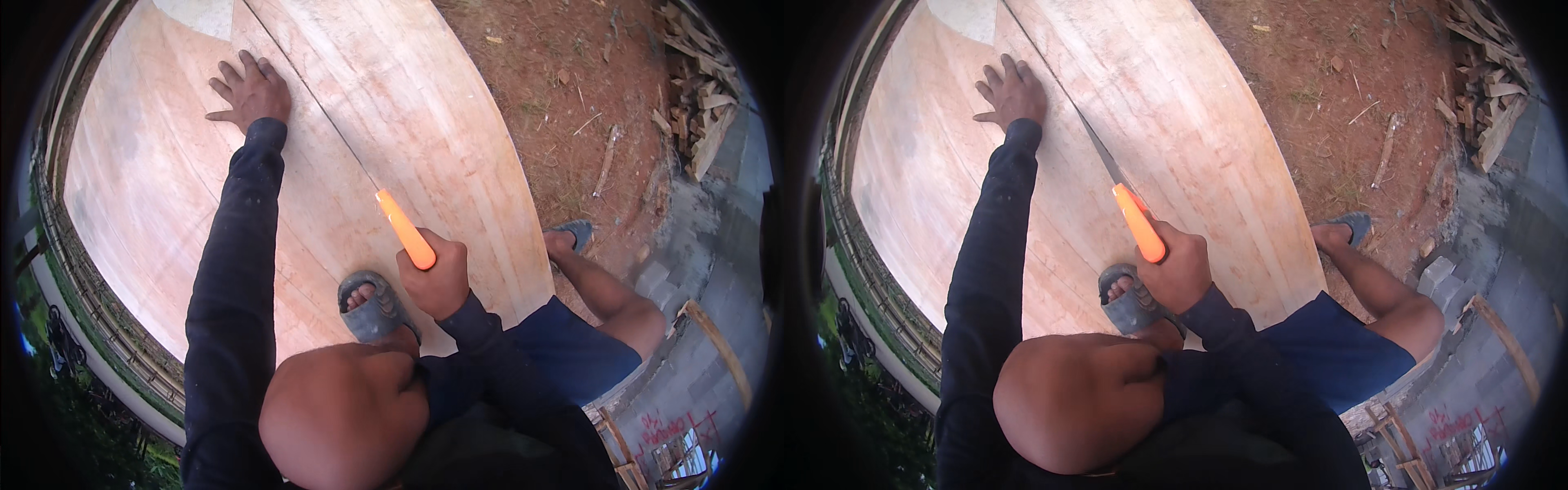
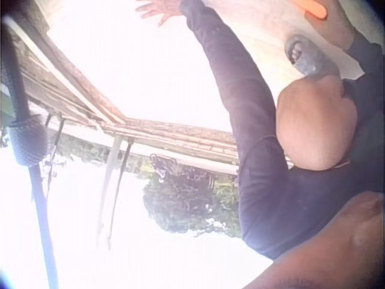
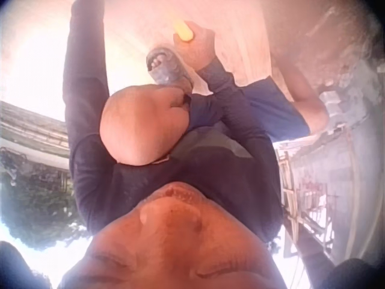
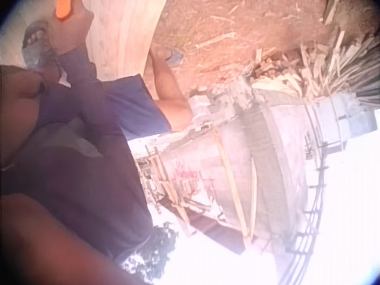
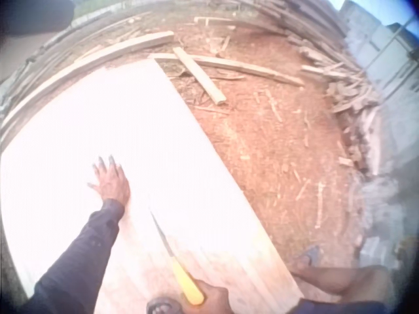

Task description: The person uses a hand saw to cut a large, light-colored wooden board placed on the ground. They hold the board steady with their left hand while sawing along a marked line with their right hand. The cut progresses steadily through the board.

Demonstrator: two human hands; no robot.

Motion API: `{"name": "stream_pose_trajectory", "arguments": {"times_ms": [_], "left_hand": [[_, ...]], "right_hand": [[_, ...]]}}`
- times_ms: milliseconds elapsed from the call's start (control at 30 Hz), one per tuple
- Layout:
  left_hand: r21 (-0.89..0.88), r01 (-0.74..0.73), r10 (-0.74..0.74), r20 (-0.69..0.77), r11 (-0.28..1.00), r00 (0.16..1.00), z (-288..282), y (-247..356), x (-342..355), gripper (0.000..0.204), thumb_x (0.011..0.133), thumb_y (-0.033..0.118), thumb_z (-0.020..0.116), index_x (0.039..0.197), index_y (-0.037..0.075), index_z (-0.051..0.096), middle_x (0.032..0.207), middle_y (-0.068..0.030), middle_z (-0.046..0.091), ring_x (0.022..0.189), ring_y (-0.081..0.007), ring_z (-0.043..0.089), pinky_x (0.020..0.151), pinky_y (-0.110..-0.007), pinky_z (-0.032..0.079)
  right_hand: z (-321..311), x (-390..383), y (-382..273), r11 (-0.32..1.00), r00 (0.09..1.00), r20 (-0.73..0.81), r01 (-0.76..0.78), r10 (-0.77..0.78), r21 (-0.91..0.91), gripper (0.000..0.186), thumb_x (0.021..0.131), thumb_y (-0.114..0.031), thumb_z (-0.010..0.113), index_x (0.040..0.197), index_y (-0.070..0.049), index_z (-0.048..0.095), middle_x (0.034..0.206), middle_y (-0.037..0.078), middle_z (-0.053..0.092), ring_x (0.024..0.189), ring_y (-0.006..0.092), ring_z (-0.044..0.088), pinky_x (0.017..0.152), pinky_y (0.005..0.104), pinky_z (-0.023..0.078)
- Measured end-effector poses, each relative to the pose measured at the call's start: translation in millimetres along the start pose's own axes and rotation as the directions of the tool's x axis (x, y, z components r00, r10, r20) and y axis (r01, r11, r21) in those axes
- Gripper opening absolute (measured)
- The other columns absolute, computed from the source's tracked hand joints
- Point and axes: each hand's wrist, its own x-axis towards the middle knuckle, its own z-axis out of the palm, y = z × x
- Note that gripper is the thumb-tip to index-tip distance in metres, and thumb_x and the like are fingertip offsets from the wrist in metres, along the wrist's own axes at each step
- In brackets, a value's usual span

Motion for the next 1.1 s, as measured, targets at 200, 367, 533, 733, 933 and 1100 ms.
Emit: {"name": "stream_pose_trajectory", "arguments": {"times_ms": [200, 367, 533, 733, 933, 1100], "left_hand": [[-0.002, 0.000, 0.000, 0.026, 1.000, 1.000, -6.2, 3.3, 1.2, 0.052, 0.105, 0.043, 0.026, 0.152, 0.023, 0.036, 0.162, -0.0135, 0.022, 0.151, -0.0410, 0.010, 0.109, -0.078, 0.008], [-0.013, 0.032, -0.031, 0.030, 0.999, 0.999, -9.1, 3.0, 2.7, 0.052, 0.106, 0.042, 0.026, 0.153, 0.022, 0.035, 0.163, -0.0134, 0.021, 0.151, -0.0409, 0.010, 0.109, -0.078, 0.007], [-0.011, 0.006, -0.006, 0.022, 1.000, 1.000, -6.0, -0.5, -1.0, 0.052, 0.106, 0.042, 0.027, 0.153, 0.022, 0.035, 0.163, -0.0133, 0.021, 0.151, -0.0410, 0.010, 0.109, -0.078, 0.006], [-0.008, -0.019, 0.019, 0.010, 1.000, 1.000, -0.2, 7.2, -0.5, 0.052, 0.105, 0.043, 0.027, 0.152, 0.022, 0.036, 0.162, -0.0129, 0.022, 0.151, -0.0408, 0.011, 0.109, -0.079, 0.008], [-0.010, 0.021, -0.021, -0.010, 1.000, 1.000, -5.1, -4.7, 3.6, 0.051, 0.105, 0.043, 0.028, 0.151, 0.022, 0.037, 0.161, -0.0131, 0.024, 0.151, -0.0408, 0.011, 0.109, -0.078, 0.007], [-0.037, 0.027, -0.026, 0.021, 0.999, 0.999, -7.1, 2.1, -0.3, 0.052, 0.105, 0.043, 0.028, 0.152, 0.022, 0.037, 0.162, -0.0130, 0.022, 0.151, -0.0403, 0.011, 0.110, -0.078, 0.006]], "right_hand": [[15.7, 17.7, 14.9, 1.000, 1.000, -0.024, 0.011, -0.011, -0.015, 0.013, 0.080, -0.002, 0.061, 0.089, 0.007, 0.064, 0.060, 0.017, 0.054, 0.053, 0.0153, 0.055, 0.054, 0.0328, 0.045], [-79.8, -141.4, 3.1, 0.978, 0.998, 0.008, 0.069, -0.069, -0.198, 0.024, 0.079, 0.005, 0.062, 0.101, 0.008, 0.069, 0.069, 0.015, 0.065, 0.060, 0.0185, 0.067, 0.057, 0.0289, 0.051], [-38.0, -74.0, 2.7, 0.999, 0.998, -0.044, 0.037, -0.039, -0.039, 0.020, 0.080, 0.005, 0.061, 0.098, 0.009, 0.067, 0.064, 0.013, 0.061, 0.057, 0.0115, 0.061, 0.053, 0.0289, 0.047], [22.6, 45.4, 8.8, 0.994, 0.994, -0.019, 0.109, -0.110, -0.033, 0.011, 0.082, -0.003, 0.063, 0.078, 0.006, 0.058, 0.057, 0.016, 0.047, 0.054, 0.0123, 0.041, 0.052, 0.0348, 0.042], [-76.5, -130.1, -4.1, 0.983, 0.999, 0.032, 0.036, -0.031, -0.177, 0.029, 0.077, 0.006, 0.062, 0.106, 0.008, 0.068, 0.068, 0.014, 0.063, 0.057, 0.0215, 0.066, 0.057, 0.0287, 0.050], [-42.9, -79.4, -4.5, 0.991, 0.996, -0.033, 0.078, -0.081, -0.105, 0.027, 0.079, 0.005, 0.061, 0.105, 0.008, 0.068, 0.064, 0.015, 0.060, 0.057, 0.0162, 0.063, 0.056, 0.0294, 0.050]]}}
